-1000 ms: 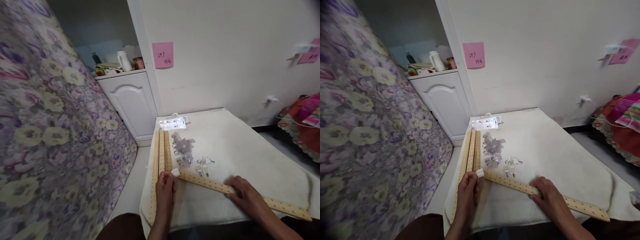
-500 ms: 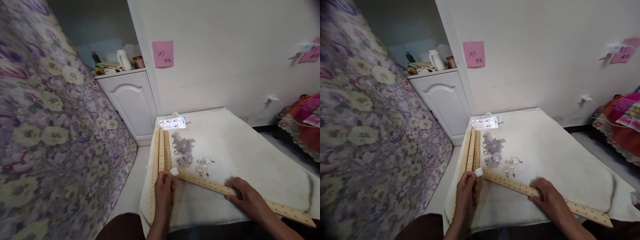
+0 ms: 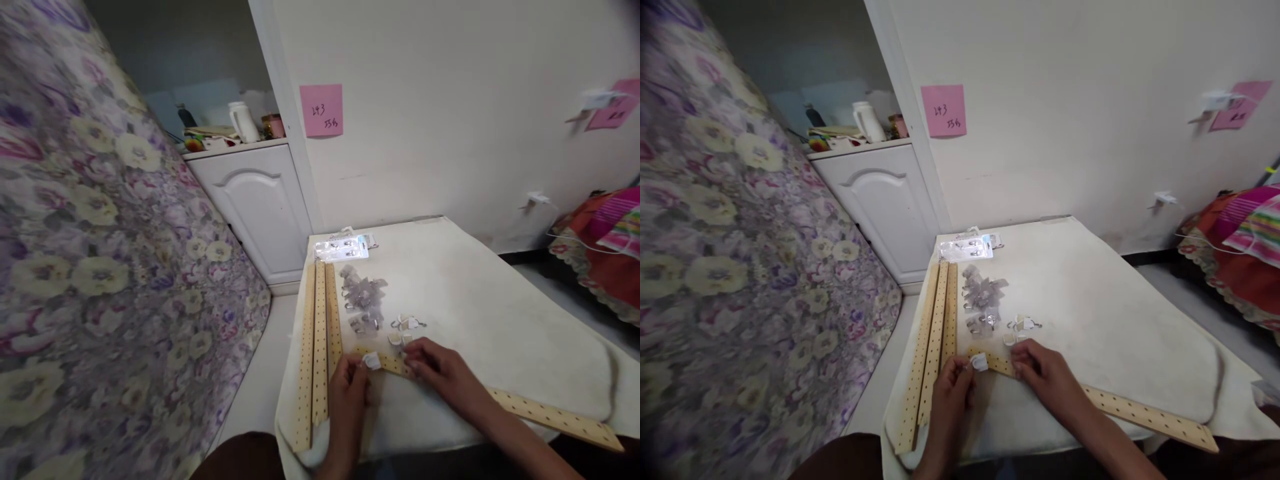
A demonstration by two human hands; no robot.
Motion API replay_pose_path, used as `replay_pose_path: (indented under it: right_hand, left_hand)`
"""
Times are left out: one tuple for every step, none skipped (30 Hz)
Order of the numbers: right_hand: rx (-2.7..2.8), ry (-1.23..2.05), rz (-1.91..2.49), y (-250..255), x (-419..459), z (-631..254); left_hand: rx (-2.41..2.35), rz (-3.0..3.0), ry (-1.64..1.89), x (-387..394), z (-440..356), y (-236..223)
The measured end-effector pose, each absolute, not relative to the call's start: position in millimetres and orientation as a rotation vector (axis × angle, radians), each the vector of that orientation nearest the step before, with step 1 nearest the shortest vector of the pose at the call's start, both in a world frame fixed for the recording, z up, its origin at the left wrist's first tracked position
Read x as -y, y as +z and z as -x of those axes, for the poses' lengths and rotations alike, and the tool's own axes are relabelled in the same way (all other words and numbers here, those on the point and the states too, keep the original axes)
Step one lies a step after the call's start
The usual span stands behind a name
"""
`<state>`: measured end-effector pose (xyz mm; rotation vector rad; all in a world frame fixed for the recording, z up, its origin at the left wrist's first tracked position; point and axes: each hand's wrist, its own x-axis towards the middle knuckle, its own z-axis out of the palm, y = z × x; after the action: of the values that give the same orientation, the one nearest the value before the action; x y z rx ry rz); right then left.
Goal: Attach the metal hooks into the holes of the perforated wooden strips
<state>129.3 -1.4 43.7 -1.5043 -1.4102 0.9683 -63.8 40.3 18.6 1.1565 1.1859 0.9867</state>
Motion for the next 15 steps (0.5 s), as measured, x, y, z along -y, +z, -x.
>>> replay_pose_path:
  right_hand:
    - [1.412, 0.993, 1.469, 43, -4, -120]
    - [1.406, 1.010, 1.454, 42, -9, -112]
    - [1.400, 1.023, 1.442, 40, -13, -105]
    - [1.388, 1.033, 1.439, 37, -15, -100]
    - [1.373, 1.044, 1.439, 35, -17, -95]
    - [1.357, 1.053, 1.438, 33, -18, -91]
    - [1.343, 1.061, 1.438, 31, -19, -89]
    - [1.330, 1.068, 1.435, 30, -19, -86]
    - [1.322, 1.075, 1.430, 30, -19, -85]
    - [1.319, 1.083, 1.426, 30, -19, -84]
    - [1.319, 1.091, 1.421, 30, -19, -83]
    - [1.316, 1.099, 1.416, 30, -19, -83]
    - [1.313, 1.106, 1.413, 30, -20, -83]
    - [1.312, 1.110, 1.412, 30, -20, -83]
    - [1.313, 1.109, 1.414, 31, -21, -83]
  left_hand:
    - [-1.182, -1.150, 0.978, -38, 61, 16]
    - [-1.178, -1.136, 0.972, -35, 59, 13]
    - [-1.174, -1.115, 0.973, -33, 57, 10]
    - [-1.168, -1.092, 0.978, -31, 55, 8]
    - [-1.160, -1.068, 0.985, -30, 54, 6]
    - [-1.152, -1.044, 0.995, -29, 53, 5]
    - [-1.146, -1.024, 1.003, -28, 52, 5]
    - [-1.142, -1.008, 1.007, -28, 52, 5]
    - [-1.140, -0.997, 1.009, -27, 51, 5]
    - [-1.138, -0.991, 1.006, -27, 51, 5]
    - [-1.138, -0.987, 1.006, -27, 50, 5]
    - [-1.137, -0.987, 1.002, -27, 50, 6]
    - [-1.136, -0.987, 0.999, -27, 49, 6]
    - [-1.135, -0.987, 0.998, -26, 49, 5]
    - [-1.134, -0.988, 0.998, -25, 49, 5]
